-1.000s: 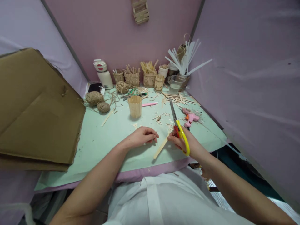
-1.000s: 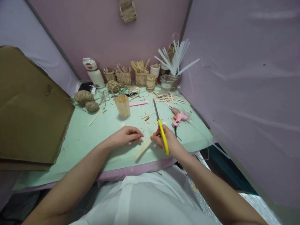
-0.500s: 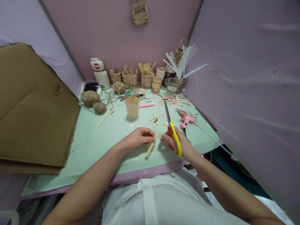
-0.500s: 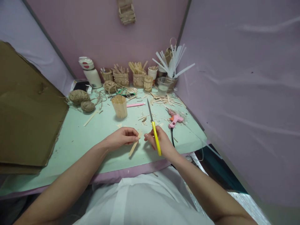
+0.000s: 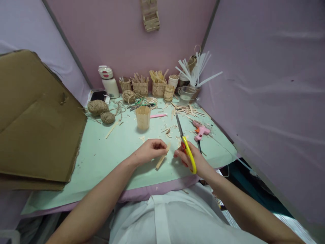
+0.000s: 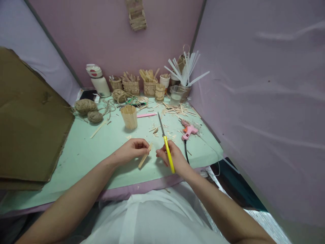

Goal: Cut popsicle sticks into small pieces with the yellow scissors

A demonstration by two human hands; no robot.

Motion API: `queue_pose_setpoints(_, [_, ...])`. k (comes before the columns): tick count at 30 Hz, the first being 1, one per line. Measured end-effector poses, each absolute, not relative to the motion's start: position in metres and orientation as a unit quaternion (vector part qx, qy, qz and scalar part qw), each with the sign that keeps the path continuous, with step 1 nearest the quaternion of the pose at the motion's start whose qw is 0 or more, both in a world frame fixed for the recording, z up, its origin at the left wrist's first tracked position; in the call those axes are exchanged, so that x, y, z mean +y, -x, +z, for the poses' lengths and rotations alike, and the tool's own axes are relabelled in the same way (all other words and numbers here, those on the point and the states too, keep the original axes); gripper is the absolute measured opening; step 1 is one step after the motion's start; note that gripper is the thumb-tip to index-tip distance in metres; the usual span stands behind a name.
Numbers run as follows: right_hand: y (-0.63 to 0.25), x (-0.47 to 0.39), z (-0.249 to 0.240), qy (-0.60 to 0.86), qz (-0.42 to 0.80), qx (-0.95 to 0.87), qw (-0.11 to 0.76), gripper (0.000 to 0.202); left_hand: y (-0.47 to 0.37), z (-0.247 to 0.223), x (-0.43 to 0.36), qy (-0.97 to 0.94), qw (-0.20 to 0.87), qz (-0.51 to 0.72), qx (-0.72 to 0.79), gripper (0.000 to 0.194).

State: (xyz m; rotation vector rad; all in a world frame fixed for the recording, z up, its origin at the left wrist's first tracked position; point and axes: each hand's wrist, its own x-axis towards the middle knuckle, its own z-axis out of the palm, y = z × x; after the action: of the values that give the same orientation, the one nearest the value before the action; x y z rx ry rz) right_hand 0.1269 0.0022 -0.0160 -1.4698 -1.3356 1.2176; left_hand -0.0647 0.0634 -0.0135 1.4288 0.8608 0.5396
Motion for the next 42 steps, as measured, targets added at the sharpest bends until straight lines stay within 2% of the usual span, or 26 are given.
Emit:
queue_pose_setpoints(9, [-0.124,-0.001,-0.009,0.600,0.470,-0.508,0.400,0.036,0.080,-0.008,0.077,-0.592,0.619,0.314,0.411,0.034])
queue_pose_setpoints(14, [-0.128,0.016,0.008,0.583,0.456,-0.537,0.404,0.030,0.097,0.000,0.087,-0.591,0.618,0.321,0.408,0.036])
queue_pose_setpoints(17, [-0.125,0.043,0.021,0.532,0.448,-0.559,0.452,0.028,0.108,0.007,0.090,-0.575,0.614,0.339,0.421,0.036])
queue_pose_setpoints(21, [-0.113,0.094,0.030,0.441,0.479,-0.504,0.568,0.034,0.135,0.023,0.095,-0.539,0.586,0.405,0.449,0.034])
queue_pose_setpoints(25, [-0.099,0.140,0.028,0.415,0.511,-0.437,0.613,0.034,0.171,0.040,0.107,-0.486,0.542,0.469,0.501,0.035])
queue_pose_setpoints(31, [-0.093,0.160,0.011,0.426,0.530,-0.417,0.603,0.031,0.203,0.046,0.136,-0.487,0.492,0.442,0.571,0.036])
queue_pose_setpoints(42, [-0.088,0.153,0.001,0.450,0.567,-0.400,0.562,0.036,0.197,0.028,0.177,-0.532,0.488,0.341,0.602,0.032])
